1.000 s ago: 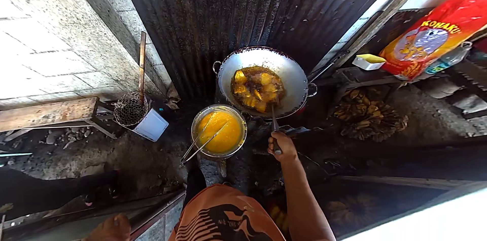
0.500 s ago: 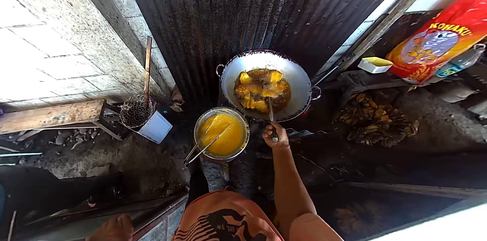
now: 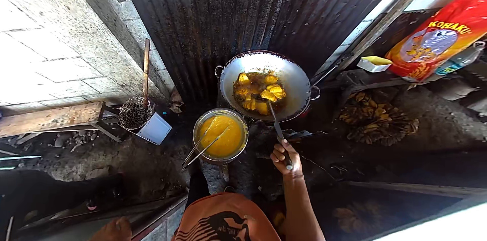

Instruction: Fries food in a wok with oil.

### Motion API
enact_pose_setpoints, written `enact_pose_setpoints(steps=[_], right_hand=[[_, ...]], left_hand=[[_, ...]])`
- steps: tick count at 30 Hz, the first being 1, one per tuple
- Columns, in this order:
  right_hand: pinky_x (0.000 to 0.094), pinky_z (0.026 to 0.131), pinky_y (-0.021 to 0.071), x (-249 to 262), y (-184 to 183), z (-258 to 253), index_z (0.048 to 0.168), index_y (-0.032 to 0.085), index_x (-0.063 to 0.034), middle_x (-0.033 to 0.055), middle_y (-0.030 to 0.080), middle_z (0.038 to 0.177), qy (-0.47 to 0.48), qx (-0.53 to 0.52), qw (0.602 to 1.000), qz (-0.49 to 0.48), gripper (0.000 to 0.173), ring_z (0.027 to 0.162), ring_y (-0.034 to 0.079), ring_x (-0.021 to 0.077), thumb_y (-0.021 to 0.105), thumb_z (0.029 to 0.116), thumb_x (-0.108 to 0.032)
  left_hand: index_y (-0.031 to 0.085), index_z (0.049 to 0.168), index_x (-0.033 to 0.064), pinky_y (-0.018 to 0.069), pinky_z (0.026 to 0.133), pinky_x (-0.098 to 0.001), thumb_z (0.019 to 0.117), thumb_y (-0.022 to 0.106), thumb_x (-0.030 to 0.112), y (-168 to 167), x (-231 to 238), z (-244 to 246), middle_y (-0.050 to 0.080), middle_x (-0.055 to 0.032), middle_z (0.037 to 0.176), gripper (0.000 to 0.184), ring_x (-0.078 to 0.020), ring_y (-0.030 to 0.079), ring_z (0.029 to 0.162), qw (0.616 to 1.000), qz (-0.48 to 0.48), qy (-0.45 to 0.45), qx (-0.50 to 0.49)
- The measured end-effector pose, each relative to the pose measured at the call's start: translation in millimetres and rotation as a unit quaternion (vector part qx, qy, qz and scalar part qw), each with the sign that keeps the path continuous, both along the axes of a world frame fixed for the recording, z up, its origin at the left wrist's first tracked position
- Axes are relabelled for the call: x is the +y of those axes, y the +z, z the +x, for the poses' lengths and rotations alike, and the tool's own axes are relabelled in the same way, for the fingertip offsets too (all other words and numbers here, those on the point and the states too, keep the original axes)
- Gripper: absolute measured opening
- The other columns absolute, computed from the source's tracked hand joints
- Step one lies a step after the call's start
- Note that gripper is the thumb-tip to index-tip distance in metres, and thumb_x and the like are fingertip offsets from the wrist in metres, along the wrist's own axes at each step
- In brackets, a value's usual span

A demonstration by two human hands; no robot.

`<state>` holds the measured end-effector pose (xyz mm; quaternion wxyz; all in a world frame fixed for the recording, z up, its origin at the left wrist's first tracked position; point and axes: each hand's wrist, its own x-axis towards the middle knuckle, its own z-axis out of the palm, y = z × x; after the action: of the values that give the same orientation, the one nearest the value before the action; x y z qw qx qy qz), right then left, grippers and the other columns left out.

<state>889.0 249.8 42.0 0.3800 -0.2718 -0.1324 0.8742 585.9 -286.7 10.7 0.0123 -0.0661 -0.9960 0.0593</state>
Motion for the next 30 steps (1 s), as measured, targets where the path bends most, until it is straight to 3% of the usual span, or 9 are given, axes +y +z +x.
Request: enact_pose_setpoints(steps=[4, 12, 18, 22, 24, 26, 27, 28, 30], right_hand=[[0.0266, 0.042, 0.0537, -12, 1, 21, 0.123, 0.058, -0.0009, 0.0004, 0.056, 0.059, -0.011, 0.098, 0.995, -0.01, 0.031, 0.043, 0.057, 0.0114, 0.041, 0.1055, -0.02], [0.0262, 0.048, 0.0557, -10, 1, 36, 0.129, 0.057, 0.0061, 0.0044, 0.063, 0.069, -0.03, 0.239, 0.97, -0.003, 0.044, 0.05, 0.062, 0.0133, 0.057, 0.0964, -0.023], [0.0253, 0.048, 0.0551, -15, 9, 54, 0.134, 0.055, 0.0068, 0.0058, 0.065, 0.074, -0.025, 0.248, 0.968, 0.022, 0.053, 0.05, 0.061, 0.0122, 0.06, 0.0947, -0.028], [0.0275, 0.046, 0.0543, -22, 11, 59, 0.137, 0.055, 0.0043, 0.0023, 0.062, 0.066, -0.006, 0.219, 0.974, 0.054, 0.057, 0.048, 0.06, 0.0125, 0.067, 0.0912, -0.027], [0.0273, 0.046, 0.0537, -19, 12, 59, 0.137, 0.056, 0.002, -0.0002, 0.059, 0.062, -0.006, 0.163, 0.983, 0.083, 0.057, 0.047, 0.059, 0.0114, 0.068, 0.0906, -0.028], [0.0277, 0.045, 0.0526, -9, 18, 53, 0.135, 0.055, -0.004, -0.0031, 0.054, 0.059, 0.003, 0.011, 0.991, 0.13, 0.05, 0.044, 0.055, 0.0099, 0.064, 0.0921, -0.028], [0.0287, 0.045, 0.0535, -1, 22, 47, 0.134, 0.05, -0.0062, -0.0032, 0.052, 0.059, 0.018, -0.092, 0.984, 0.153, 0.045, 0.044, 0.054, 0.0103, 0.056, 0.0938, -0.025], [0.0296, 0.045, 0.0541, 8, 27, 39, 0.134, 0.046, -0.0057, -0.0016, 0.051, 0.062, 0.039, -0.198, 0.964, 0.172, 0.041, 0.045, 0.054, 0.0113, 0.049, 0.0954, -0.019], [0.0307, 0.044, 0.0542, 30, 32, 17, 0.126, 0.047, -0.0023, 0.0033, 0.055, 0.067, 0.071, -0.367, 0.908, 0.187, 0.03, 0.046, 0.055, 0.014, 0.05, 0.0964, -0.008]], left_hand=[[0.079, 0.102, 0.0106, 0.0418, 0.107, -0.0604, 0.1021, 0.041, 0.038, 9, 4, 2, 0.076, -0.0148, 0.11, 0.047, -0.0353, 0.068, 0.115, 1.0, -0.017, -0.006, -0.014], [0.078, 0.107, 0.0097, 0.0416, 0.107, -0.0602, 0.1031, 0.04, 0.038, 22, 9, 4, 0.074, -0.0159, 0.114, 0.047, -0.0363, 0.066, 0.118, 0.999, -0.023, 0.004, -0.042], [0.079, 0.101, 0.0098, 0.0437, 0.106, -0.0586, 0.1022, 0.041, 0.036, 13, 8, 2, 0.076, -0.0139, 0.109, 0.046, -0.0339, 0.068, 0.115, 0.999, -0.031, 0.004, -0.02], [0.079, 0.105, 0.0101, 0.0426, 0.107, -0.0587, 0.1023, 0.04, 0.038, 18, 8, 3, 0.075, -0.0144, 0.113, 0.047, -0.0345, 0.067, 0.117, 0.999, -0.028, 0.003, -0.031], [0.079, 0.103, 0.0102, 0.0435, 0.105, -0.0594, 0.1021, 0.042, 0.038, 15, 5, 3, 0.075, -0.0152, 0.111, 0.046, -0.0355, 0.068, 0.115, 1.0, -0.021, -0.005, -0.019], [0.079, 0.104, 0.0096, 0.0435, 0.106, -0.0592, 0.1026, 0.041, 0.038, 16, 6, 3, 0.075, -0.0156, 0.112, 0.047, -0.0358, 0.067, 0.116, 0.999, -0.025, 0.0, -0.024], [0.078, 0.105, 0.0091, 0.0434, 0.106, -0.0592, 0.1029, 0.04, 0.038, 18, 8, 3, 0.075, -0.0157, 0.113, 0.048, -0.036, 0.067, 0.116, 0.999, -0.029, 0.003, -0.032], [0.078, 0.106, 0.0088, 0.0433, 0.106, -0.0593, 0.1031, 0.039, 0.038, 20, 9, 3, 0.075, -0.0157, 0.113, 0.048, -0.036, 0.067, 0.117, 0.999, -0.033, 0.003, -0.037], [0.078, 0.107, 0.0086, 0.0421, 0.106, -0.0595, 0.1034, 0.039, 0.038, 18, 8, 3, 0.075, -0.0158, 0.113, 0.048, -0.0359, 0.066, 0.117, 0.999, -0.032, 0.003, -0.039]])
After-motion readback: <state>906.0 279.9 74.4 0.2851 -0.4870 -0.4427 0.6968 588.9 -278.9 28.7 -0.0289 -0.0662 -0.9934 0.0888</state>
